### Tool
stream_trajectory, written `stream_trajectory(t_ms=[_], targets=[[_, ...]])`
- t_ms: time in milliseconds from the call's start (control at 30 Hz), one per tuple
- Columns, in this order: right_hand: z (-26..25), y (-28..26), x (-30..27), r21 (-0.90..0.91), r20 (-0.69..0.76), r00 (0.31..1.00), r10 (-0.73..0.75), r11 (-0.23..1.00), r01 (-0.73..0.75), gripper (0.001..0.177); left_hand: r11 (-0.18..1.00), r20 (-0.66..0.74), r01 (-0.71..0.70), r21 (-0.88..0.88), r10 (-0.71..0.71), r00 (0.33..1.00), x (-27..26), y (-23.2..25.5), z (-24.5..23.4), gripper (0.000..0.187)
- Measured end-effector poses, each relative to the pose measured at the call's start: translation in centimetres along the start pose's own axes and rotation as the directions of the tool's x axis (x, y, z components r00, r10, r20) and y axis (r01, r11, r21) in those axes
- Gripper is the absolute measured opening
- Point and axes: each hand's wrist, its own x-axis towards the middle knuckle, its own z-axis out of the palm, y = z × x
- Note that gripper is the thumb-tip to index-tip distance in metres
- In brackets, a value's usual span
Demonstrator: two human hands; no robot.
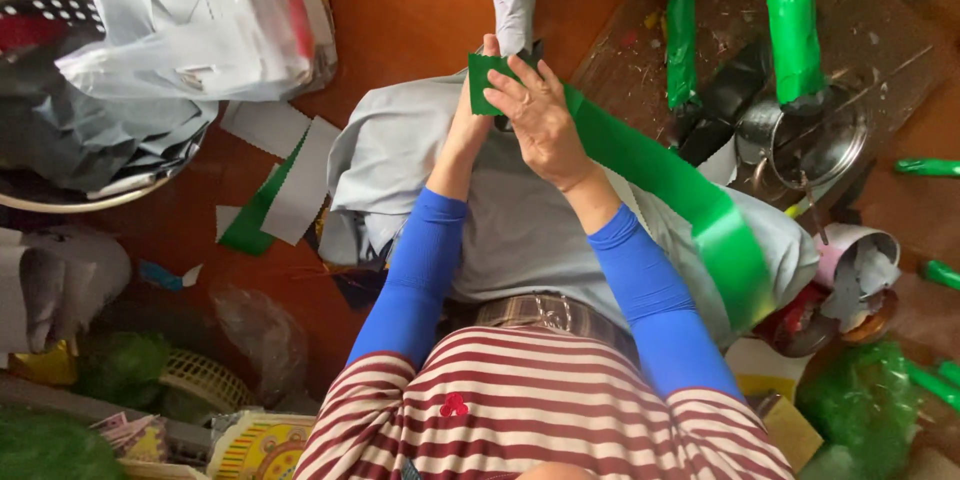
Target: The recorder is wrapping the legs and body of a paper mache giraffe figure with colored paper strips and glue.
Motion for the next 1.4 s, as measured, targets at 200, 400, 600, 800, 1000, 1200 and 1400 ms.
stream_trajectory(t_ms=[200, 400, 600, 800, 1000, 1200, 1400], targets=[[-0.8, 0.0, 0.3, -0.054, 0.054, 0.998, -0.032, 0.998, 0.035, 0.037, 0.992, 0.072, -0.07, 0.106, 0.063, 0.995, -2.5, 6.0, 3.2, 0.072], [-1.9, -0.7, 1.0, -0.178, 0.092, 0.99, -0.104, 0.977, 0.119, 0.033, 0.997, -0.244, 0.026, 0.072, -0.007, 0.97, -6.2, 6.8, 2.5, 0.051], [-2.4, -1.8, -1.3, -0.073, -0.111, 0.992, -0.059, 0.996, 0.051, 0.032, 0.947, -0.023, -0.175, 0.268, 0.188, 0.982, -8.1, 7.9, 4.4, 0.014], [2.2, 3.4, -8.9, 0.437, -0.034, 0.678, 0.734, 0.621, -0.65, 0.06, 0.974, 0.006, -0.149, 0.172, 0.151, 0.989, -8.2, 8.9, 5.1, 0.018], [2.4, 3.6, -5.9, 0.896, 0.423, 0.778, 0.465, -0.343, -0.282, 0.056, 0.993, -0.069, -0.019, 0.117, 0.027, 0.997, -7.3, 8.2, 3.9, 0.02], [0.2, 0.3, -1.2, 0.866, -0.266, 0.676, 0.687, 0.479, -0.146, 0.01, 0.999, -0.112, -0.021, 0.033, 0.025, 0.993, -5.8, 6.5, 3.5, 0.024], [1.3, 0.6, -0.9, 0.633, -0.374, 0.664, 0.648, 0.701, -0.327, 0.012, 0.871, -0.23, -0.046, 0.489, 0.18, 0.957, -6.2, 6.6, 5.9, 0.021]])
